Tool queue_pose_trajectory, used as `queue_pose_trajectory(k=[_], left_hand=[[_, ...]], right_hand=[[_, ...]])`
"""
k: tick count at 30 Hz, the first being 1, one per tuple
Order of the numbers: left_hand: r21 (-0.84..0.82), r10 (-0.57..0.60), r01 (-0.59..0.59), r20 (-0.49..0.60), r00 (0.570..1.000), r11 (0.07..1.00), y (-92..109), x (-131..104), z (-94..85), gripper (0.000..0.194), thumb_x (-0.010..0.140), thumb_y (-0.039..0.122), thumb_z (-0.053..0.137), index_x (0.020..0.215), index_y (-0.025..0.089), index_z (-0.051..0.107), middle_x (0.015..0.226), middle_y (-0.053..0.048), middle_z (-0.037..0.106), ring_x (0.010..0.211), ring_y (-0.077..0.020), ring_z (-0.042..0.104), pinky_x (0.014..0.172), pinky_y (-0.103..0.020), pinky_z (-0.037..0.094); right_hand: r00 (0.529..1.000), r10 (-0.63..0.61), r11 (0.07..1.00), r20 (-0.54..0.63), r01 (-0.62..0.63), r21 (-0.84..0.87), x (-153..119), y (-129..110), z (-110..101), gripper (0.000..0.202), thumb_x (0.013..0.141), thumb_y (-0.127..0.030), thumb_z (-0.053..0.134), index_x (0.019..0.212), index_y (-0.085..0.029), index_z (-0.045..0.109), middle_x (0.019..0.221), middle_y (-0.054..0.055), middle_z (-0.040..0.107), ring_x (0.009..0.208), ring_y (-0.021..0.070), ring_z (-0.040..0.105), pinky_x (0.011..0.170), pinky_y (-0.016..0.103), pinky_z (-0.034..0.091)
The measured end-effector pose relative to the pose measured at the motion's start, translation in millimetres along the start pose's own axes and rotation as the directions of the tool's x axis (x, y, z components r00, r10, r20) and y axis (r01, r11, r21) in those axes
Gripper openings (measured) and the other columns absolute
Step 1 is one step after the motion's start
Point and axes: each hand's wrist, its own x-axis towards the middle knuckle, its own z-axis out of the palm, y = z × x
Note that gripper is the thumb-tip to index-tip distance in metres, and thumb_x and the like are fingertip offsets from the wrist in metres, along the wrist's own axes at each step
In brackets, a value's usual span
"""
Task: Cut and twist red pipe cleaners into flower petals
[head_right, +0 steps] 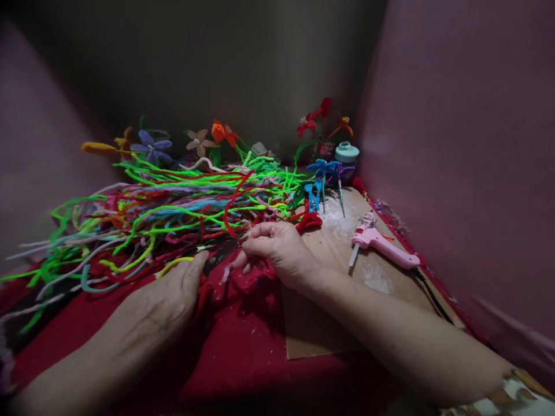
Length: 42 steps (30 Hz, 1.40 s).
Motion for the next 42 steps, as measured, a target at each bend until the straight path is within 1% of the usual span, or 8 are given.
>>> queue_pose_trajectory(k=[4,9,17,30,35,39,41,42], left_hand=[[-0.066,0.002,-0.002,-0.008,1.0,0.998,0.9,0.2,-5.3,0.047,0.084,0.003,0.024,0.125,0.008,0.045,0.088,-0.011,0.064,0.085,-0.0183,0.063,0.077,-0.029,0.053],[-0.013,-0.025,0.024,-0.064,0.998,1.0,3.0,-0.2,-6.2,0.045,0.082,0.002,0.024,0.12,0.007,0.048,0.085,-0.011,0.063,0.086,-0.0204,0.063,0.079,-0.033,0.052],[-0.03,0.013,-0.014,-0.056,0.998,0.999,0.6,-5.1,-20.0,0.044,0.083,0.004,0.028,0.121,0.009,0.048,0.09,-0.012,0.063,0.088,-0.0203,0.061,0.079,-0.032,0.051],[0.136,0.02,-0.031,0.08,0.997,0.99,3.0,-5.4,-26.2,0.044,0.083,0.001,0.026,0.117,0.011,0.052,0.085,-0.011,0.063,0.08,-0.02,0.064,0.074,-0.033,0.052],[-0.054,0.019,-0.016,0.048,0.999,0.998,-2.3,-11.6,-16.3,0.046,0.08,0.001,0.031,0.122,0.011,0.048,0.095,-0.012,0.064,0.082,-0.0188,0.064,0.074,-0.03,0.052],[-0.316,-0.153,0.128,-0.054,0.987,0.94,-11.0,-4.0,-7.5,0.048,0.081,0.008,0.036,0.129,0.01,0.039,0.114,-0.017,0.059,0.092,-0.0238,0.063,0.074,-0.036,0.053],[-0.617,-0.254,0.192,-0.013,0.967,0.763,-11.6,7.4,-9.6,0.039,0.083,0.019,0.044,0.121,0.013,0.044,0.104,-0.012,0.063,0.087,-0.0221,0.064,0.072,-0.035,0.053],[-0.774,-0.299,0.245,0.076,0.951,0.584,-10.4,14.3,-12.3,0.035,0.082,0.027,0.051,0.115,0.015,0.047,0.093,-0.008,0.065,0.077,-0.0194,0.065,0.065,-0.031,0.054]], right_hand=[[1.0,-0.006,1.0,-0.013,0.006,-0.005,-0.2,2.3,1.1,0.005,0.065,-0.013,0.061,0.065,-0.015,0.056,0.053,0.002,0.068,0.042,0.009,0.057,0.045,0.02,0.041],[1.0,-0.006,1.0,-0.017,0.006,-0.028,0.3,2.5,1.1,0.005,0.064,-0.014,0.061,0.066,-0.014,0.057,0.053,0.002,0.068,0.043,0.0091,0.057,0.046,0.02,0.042],[0.999,-0.016,0.997,-0.045,0.012,-0.075,-1.3,-0.2,3.0,0.005,0.065,-0.011,0.059,0.069,-0.014,0.057,0.054,0.002,0.068,0.044,0.0093,0.057,0.047,0.019,0.041],[0.999,-0.018,0.998,-0.026,0.017,-0.063,-0.5,3.6,0.9,0.005,0.065,-0.012,0.06,0.066,-0.015,0.055,0.054,0.002,0.068,0.043,0.0088,0.057,0.045,0.019,0.04],[0.999,-0.012,0.999,-0.037,0.01,-0.051,1.4,1.6,-0.1,0.005,0.065,-0.011,0.06,0.064,-0.014,0.056,0.054,0.003,0.067,0.044,0.0093,0.058,0.043,0.019,0.038],[0.999,-0.004,1.0,-0.053,0.003,-0.031,1.3,0.4,0.6,0.004,0.066,-0.012,0.061,0.067,-0.014,0.057,0.054,0.002,0.067,0.045,0.0094,0.058,0.047,0.02,0.042],[0.999,-0.009,0.999,-0.041,0.007,-0.038,0.3,1.0,1.3,0.004,0.068,-0.014,0.061,0.068,-0.014,0.057,0.055,0.002,0.067,0.045,0.0091,0.057,0.047,0.02,0.041],[0.999,-0.012,0.999,-0.035,0.01,-0.046,-0.4,1.5,1.8,0.005,0.069,-0.015,0.061,0.069,-0.014,0.057,0.056,0.002,0.067,0.046,0.009,0.057,0.047,0.02,0.041]])
